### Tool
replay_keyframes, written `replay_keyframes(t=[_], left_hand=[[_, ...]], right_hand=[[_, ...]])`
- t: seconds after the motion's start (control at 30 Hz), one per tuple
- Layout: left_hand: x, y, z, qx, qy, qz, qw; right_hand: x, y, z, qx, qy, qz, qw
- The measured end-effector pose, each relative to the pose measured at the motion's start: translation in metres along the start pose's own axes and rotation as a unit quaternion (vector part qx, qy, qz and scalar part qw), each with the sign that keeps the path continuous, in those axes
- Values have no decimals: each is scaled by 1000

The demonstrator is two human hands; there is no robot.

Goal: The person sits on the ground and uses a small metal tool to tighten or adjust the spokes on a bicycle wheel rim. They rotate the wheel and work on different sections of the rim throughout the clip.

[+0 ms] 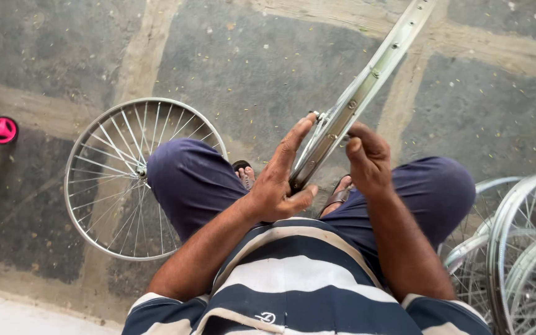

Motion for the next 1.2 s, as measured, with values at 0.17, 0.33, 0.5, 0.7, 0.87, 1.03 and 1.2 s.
replay_keyframes(t=[0.17, 0.33, 0.5, 0.7, 0.87, 1.03, 1.2], left_hand=[[-11, 2, 4, -6, 24, 51, 998], [-14, 6, 3, -7, 33, 92, 995], [-12, 8, -1, -1, 20, 71, 997], [-2, 9, 1, 33, -26, -21, 999], [5, 8, -6, 30, -16, -14, 999], [-5, 7, -8, -21, 25, 94, 995], [-6, 16, -14, 2, 23, 45, 999]], right_hand=[[1, -27, -27, -113, -72, -110, 985], [-32, -62, -41, -162, -90, -84, 979], [-92, -94, -50, -48, 280, 509, 813], [-65, -58, -43, -87, 97, 179, 975], [-29, -26, -51, -175, -44, -101, 978], [-14, -47, -54, -241, -231, -159, 929], [-64, -64, -59, -86, 120, 433, 889]])
Point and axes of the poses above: each hand's wrist, its own z-axis away from the middle knuckle, its own y-axis out of the back of the hand, x = y × z, the point moved 9 cm from there along -z, towards the middle knuckle, and after that the axes turned 14 degrees about y, right-handed, at the moved point
